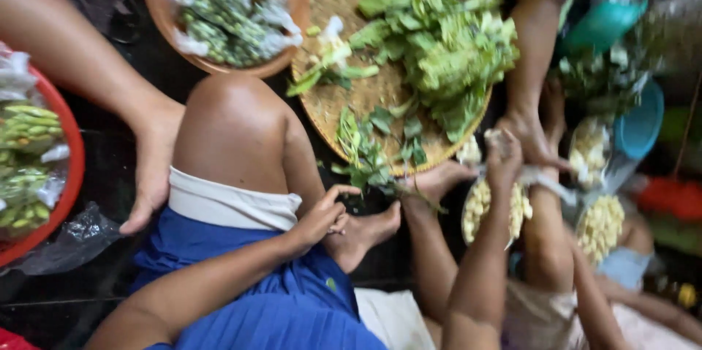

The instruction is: Multiple people sitting on the floor sorting and bagging small green vegetables into plastic bags.

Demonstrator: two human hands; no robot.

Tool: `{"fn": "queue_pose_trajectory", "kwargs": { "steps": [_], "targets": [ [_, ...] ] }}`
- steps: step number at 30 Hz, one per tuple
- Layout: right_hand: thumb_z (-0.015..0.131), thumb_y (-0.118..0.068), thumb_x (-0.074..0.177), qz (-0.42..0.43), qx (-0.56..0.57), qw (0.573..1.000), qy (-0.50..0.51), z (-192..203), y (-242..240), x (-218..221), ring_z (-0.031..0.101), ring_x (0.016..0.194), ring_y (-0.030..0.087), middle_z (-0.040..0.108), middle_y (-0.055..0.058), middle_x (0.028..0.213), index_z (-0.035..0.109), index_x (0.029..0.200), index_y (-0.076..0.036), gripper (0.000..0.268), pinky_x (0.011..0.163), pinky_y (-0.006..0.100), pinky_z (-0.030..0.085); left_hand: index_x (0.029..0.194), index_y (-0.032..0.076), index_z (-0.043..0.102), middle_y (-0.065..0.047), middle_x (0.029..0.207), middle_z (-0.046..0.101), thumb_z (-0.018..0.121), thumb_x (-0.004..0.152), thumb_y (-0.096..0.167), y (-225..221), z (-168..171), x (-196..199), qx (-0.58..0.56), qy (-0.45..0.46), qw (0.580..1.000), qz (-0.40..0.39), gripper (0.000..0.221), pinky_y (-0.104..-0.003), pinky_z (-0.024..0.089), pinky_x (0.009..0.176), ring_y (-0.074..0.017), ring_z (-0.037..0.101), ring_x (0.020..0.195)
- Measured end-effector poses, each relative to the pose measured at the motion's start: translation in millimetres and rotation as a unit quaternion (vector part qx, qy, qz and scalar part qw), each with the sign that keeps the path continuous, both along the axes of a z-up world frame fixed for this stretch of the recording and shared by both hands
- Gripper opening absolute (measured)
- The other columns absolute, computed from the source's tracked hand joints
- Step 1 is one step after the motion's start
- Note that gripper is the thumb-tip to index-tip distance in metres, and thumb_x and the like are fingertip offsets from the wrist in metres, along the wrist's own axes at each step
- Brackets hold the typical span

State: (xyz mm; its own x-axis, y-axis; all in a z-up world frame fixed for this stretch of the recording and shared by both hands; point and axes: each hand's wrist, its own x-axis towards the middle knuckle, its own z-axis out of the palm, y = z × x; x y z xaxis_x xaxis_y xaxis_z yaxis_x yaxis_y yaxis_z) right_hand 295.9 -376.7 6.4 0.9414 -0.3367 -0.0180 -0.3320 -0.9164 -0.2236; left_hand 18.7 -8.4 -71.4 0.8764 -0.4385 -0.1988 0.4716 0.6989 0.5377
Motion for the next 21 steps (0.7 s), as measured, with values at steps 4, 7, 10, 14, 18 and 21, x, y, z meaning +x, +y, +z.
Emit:
{"fn": "queue_pose_trajectory", "kwargs": {
  "steps": [4,7,10,14,18,21],
  "targets": [
    [0.082,-0.04,0.09,0.143,0.174,0.971,-0.076,-34.7,166.5,19.6,0.061,0.127,0.027,0.067,0.006,0.133,0.062,0.141,-0.025,0.056,0.113,0.04,0.044,0.148,0.011,0.04,0.003,0.048,0.039,0.036,0.1,0.011,-13.4,-15.9,-7.5,-0.008,0.021,0.999,0.034,0.048,-0.031,0.063,0.062,-0.0079,0.037,0.042],
    [0.073,-0.028,0.093,0.236,0.211,0.949,-0.008,-29.6,312.7,34.7,0.068,0.111,0.027,0.07,0.009,0.127,0.065,0.136,-0.02,0.045,0.097,0.041,0.055,0.143,0.009,0.045,0.003,0.055,0.044,0.038,0.099,0.01,-22.1,-8.9,-13.1,0.001,0.046,0.998,0.034,0.045,-0.025,0.048,0.055,-0.007,0.038,0.047],
    [0.061,-0.024,0.098,0.313,0.203,0.928,0.0,-116.0,363.2,81.5,0.068,0.1,0.033,0.068,0.016,0.122,0.062,0.132,-0.011,0.036,0.086,0.044,0.056,0.138,0.007,0.048,0.002,0.062,0.046,0.04,0.095,0.004,-32.8,-10.0,-19.6,0.003,0.09,0.995,0.049,0.044,-0.02,0.032,0.05,-0.0066,0.039,0.052],
    [0.085,-0.024,0.077,0.274,0.166,0.943,0.094,-189.4,362.4,128.6,0.071,0.105,0.029,0.071,0.013,0.122,0.061,0.132,-0.01,0.062,0.091,0.04,0.057,0.145,0.012,0.04,0.0,0.056,0.043,0.04,0.095,0.005,-19.2,5.4,-6.8,0.003,0.139,0.989,0.052,0.05,-0.023,0.027,0.046,-0.0096,0.035,0.048],
    [0.079,-0.014,0.08,0.22,0.34,0.883,0.239,-49.0,341.5,52.7,0.069,0.111,0.03,0.065,0.018,0.134,0.064,0.137,-0.009,0.059,0.093,0.038,0.061,0.15,0.019,0.039,0.003,0.06,0.045,0.041,0.096,0.005,11.1,52.4,-0.7,0.054,0.124,0.99,0.045,0.056,-0.022,0.032,0.047,-0.007,0.039,0.052],
    [0.075,-0.011,0.083,0.217,0.386,0.867,0.228,18.2,298.1,-10.5,0.067,0.092,0.021,0.07,0.015,0.11,0.064,0.12,0.0,0.041,0.084,0.031,0.059,0.155,0.02,0.031,0.001,0.057,0.047,0.041,0.095,0.001,26.0,65.2,6.8,0.107,0.102,0.988,0.047,0.064,-0.022,0.036,0.05,-0.009,0.041,0.051]
  ]
}}
